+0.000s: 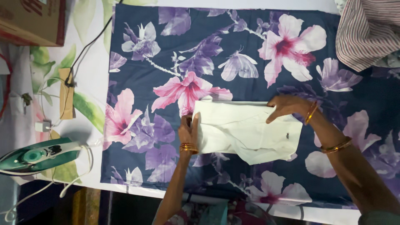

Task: The person irons a white garment on a floral-patterned tablecloth using a green electric iron. They smooth the fabric, fold it into a compact rectangle, and press the folds to set them.

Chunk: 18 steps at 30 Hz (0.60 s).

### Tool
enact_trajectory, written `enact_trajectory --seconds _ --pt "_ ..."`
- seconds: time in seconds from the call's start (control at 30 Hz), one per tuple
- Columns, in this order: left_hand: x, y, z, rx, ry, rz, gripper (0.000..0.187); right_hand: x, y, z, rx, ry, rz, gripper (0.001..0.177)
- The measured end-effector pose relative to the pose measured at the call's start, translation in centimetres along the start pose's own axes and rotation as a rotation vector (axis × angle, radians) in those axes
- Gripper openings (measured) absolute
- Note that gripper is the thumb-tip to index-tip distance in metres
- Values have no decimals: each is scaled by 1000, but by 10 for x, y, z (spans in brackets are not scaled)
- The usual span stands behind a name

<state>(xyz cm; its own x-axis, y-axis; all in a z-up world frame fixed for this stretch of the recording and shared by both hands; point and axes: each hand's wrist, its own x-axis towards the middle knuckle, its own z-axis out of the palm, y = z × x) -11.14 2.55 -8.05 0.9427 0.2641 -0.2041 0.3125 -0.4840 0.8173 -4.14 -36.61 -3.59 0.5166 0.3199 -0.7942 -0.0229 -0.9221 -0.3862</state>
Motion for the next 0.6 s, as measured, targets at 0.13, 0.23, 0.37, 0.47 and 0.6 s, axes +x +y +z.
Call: enact_trajectory --seconds 0.13,0.23,0.37,0.47,0.6 --pt "-18 4 -16 -146 -188 295 77 8 36 8 93 22 5 78" --pt "-25 14 -14 -34 -116 215 84 3 56 5 164 97 -47 73" --pt "-32 23 -11 9 -91 235 81 -21 33 18 -163 516 14 58" --pt "-42 23 -20 49 -41 321 79 -72 2 59 -239 1109 -105 49" --pt "-71 14 -56 307 -88 528 61 -117 -37 121 -86 958 -264 34"
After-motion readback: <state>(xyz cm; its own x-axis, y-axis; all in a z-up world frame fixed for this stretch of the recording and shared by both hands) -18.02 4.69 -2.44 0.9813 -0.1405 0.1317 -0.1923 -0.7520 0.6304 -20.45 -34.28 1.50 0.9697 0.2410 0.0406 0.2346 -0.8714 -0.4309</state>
